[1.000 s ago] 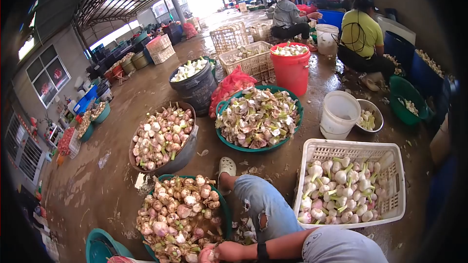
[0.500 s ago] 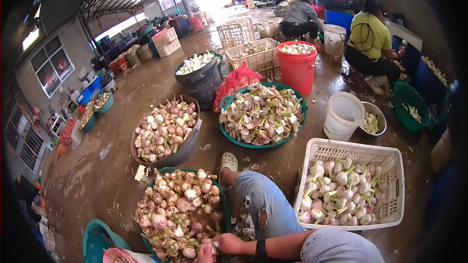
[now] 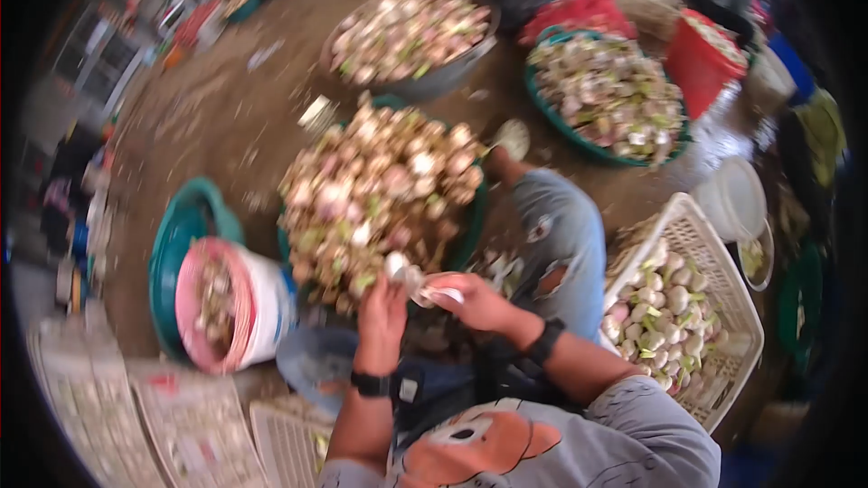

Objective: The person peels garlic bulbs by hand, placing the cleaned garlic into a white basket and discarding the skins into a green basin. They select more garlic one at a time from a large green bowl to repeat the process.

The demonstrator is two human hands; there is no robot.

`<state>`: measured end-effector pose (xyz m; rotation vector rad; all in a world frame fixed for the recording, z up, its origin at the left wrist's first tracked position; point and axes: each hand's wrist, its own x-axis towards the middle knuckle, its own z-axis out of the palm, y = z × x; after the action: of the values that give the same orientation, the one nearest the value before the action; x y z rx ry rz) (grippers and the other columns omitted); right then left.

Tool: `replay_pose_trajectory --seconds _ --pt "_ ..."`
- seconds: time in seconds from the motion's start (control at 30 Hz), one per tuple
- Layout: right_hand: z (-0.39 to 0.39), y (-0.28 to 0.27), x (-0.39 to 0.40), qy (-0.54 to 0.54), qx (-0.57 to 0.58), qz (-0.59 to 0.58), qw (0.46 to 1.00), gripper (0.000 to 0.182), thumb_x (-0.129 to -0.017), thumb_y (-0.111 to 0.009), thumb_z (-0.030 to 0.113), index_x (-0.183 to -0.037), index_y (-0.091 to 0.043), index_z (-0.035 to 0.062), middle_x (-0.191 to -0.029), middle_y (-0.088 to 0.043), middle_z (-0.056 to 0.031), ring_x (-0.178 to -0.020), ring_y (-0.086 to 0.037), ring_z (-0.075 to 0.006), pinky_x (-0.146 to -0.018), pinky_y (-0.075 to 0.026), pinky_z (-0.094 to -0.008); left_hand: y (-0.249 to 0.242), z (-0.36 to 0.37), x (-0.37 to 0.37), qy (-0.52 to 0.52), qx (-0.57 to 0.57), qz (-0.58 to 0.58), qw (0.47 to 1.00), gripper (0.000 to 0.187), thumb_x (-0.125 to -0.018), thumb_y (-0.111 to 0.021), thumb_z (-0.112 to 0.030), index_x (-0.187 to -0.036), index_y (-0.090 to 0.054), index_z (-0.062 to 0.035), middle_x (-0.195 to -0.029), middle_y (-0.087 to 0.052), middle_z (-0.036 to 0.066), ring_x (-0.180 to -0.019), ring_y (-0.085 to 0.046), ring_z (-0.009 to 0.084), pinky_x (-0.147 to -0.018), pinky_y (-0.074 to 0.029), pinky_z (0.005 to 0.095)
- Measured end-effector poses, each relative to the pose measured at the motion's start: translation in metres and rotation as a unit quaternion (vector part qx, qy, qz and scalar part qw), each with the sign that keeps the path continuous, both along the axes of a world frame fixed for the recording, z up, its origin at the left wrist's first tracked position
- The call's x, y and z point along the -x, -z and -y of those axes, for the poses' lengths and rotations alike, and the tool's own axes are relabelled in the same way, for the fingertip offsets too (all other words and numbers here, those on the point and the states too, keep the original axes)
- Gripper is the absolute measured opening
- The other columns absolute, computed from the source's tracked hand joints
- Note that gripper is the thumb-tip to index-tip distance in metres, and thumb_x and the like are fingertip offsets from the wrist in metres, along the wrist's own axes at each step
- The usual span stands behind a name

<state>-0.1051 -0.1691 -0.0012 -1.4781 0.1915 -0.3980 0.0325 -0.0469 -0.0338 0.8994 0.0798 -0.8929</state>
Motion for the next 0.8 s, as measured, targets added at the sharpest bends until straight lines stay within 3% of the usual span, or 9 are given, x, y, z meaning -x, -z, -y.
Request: replay_pose_trajectory --seconds 0.27,0.33,0.37,0.47,0.5,0.53,0.67,0.73,0.8 --pt "0.04 -0.025 0.032 0.03 -0.164 0.07 0.984 0.023 -0.086 -0.055 0.021 -0.102 -0.055 0.0043 -0.101 -0.059 -0.014 -0.088 -0.058 -0.0208 -0.078 -0.046 -0.032 0.006 -0.032 -0.028 -0.04 0.098 -0.251 0.962 0.033 -0.083 -0.059 -0.037 -0.094 -0.056 -0.0054 -0.067 -0.056 -0.001 -0.054 -0.051 0.0075 -0.046 -0.044 0.0187" --pt "0.035 -0.045 0.024 -0.165 0.38 -0.236 0.879 0.04 -0.084 -0.058 0.027 -0.116 -0.05 0.0039 -0.103 -0.058 -0.0168 -0.089 -0.059 -0.0239 -0.082 -0.045 -0.0322 -0.011 -0.026 -0.025 -0.049 0.064 -0.22 0.972 0.031 -0.084 -0.057 -0.04 -0.09 -0.057 -0.0102 -0.071 -0.057 -0.003 -0.052 -0.048 0.0051 -0.045 -0.041 0.0178" --pt "0.029 -0.035 0.017 -0.162 0.38 -0.242 0.878 0.04 -0.084 -0.058 0.027 -0.116 -0.05 0.0039 -0.103 -0.058 -0.0168 -0.089 -0.059 -0.0239 -0.082 -0.045 -0.0322 -0.021 -0.02 -0.02 -0.073 -0.029 -0.114 0.99 0.031 -0.085 -0.056 -0.039 -0.089 -0.057 -0.0087 -0.071 -0.058 -0.002 -0.052 -0.049 0.0055 -0.045 -0.041 0.0181" --pt "0.01 0.025 -0.012 0.045 0.163 -0.114 0.979 0.059 -0.084 -0.052 0.046 -0.125 -0.041 0.0043 -0.105 -0.056 -0.0177 -0.087 -0.059 -0.0263 -0.077 -0.048 -0.0372 -0.031 -0.013 -0.001 0.025 -0.118 0.159 0.98 0.035 -0.09 -0.048 -0.036 -0.097 -0.055 -0.0031 -0.086 -0.06 0.005 -0.067 -0.053 0.008 -0.056 -0.044 0.0208" --pt "0.01 0.021 -0.022 -0.013 -0.147 -0.182 0.972 0.059 -0.085 -0.047 0.05 -0.122 -0.042 0.0048 -0.102 -0.057 -0.017 -0.084 -0.059 -0.0257 -0.072 -0.05 -0.0375 -0.036 -0.006 0.007 0.025 -0.102 0.192 0.976 0.036 -0.09 -0.047 -0.036 -0.101 -0.053 -0.002 -0.093 -0.058 0.007 -0.071 -0.054 0.0092 -0.059 -0.045 0.022" --pt "0.014 0.016 -0.033 -0.066 -0.442 -0.229 0.865 0.059 -0.086 -0.041 0.054 -0.12 -0.043 0.0053 -0.099 -0.058 -0.0162 -0.08 -0.06 -0.0251 -0.068 -0.051 -0.0378 -0.043 0.0 0.014 0.024 -0.086 0.225 0.97 0.038 -0.091 -0.046 -0.036 -0.104 -0.051 -0.0008 -0.099 -0.057 0.008 -0.076 -0.054 0.0103 -0.063 -0.046 0.0231" --pt "0.057 -0.046 -0.021 -0.348 -0.532 0.196 0.746 0.057 -0.091 -0.033 0.049 -0.13 -0.034 0.0073 -0.106 -0.057 -0.02 -0.085 -0.061 -0.0283 -0.065 -0.055 -0.0378 -0.049 -0.007 -0.001 -0.046 -0.135 0.261 0.955 0.04 -0.092 -0.041 -0.039 -0.108 -0.049 -0.0039 -0.101 -0.056 0.007 -0.081 -0.054 0.0131 -0.069 -0.045 0.0258" --pt "0.076 -0.038 -0.039 -0.218 -0.471 0.19 0.833 0.06 -0.09 -0.04 0.046 -0.135 -0.028 0.0084 -0.116 -0.051 -0.0221 -0.095 -0.059 -0.0305 -0.068 -0.054 -0.039 -0.047 -0.015 -0.011 -0.061 -0.163 0.218 0.96 0.037 -0.093 -0.039 -0.038 -0.105 -0.051 -0.0053 -0.098 -0.056 0.006 -0.08 -0.054 0.0127 -0.068 -0.044 0.0248" --pt "0.089 -0.012 -0.077 -0.12 -0.105 -0.055 0.986 0.051 -0.09 -0.047 0.032 -0.132 -0.033 0.0075 -0.126 -0.046 -0.0168 -0.101 -0.056 -0.0323 -0.075 -0.051 -0.0381 -0.039 -0.014 -0.013 -0.077 -0.18 0.165 0.967 0.03 -0.093 -0.043 -0.029 -0.104 -0.052 -0.0027 -0.097 -0.056 0.006 -0.077 -0.054 0.0098 -0.065 -0.045 0.0222"
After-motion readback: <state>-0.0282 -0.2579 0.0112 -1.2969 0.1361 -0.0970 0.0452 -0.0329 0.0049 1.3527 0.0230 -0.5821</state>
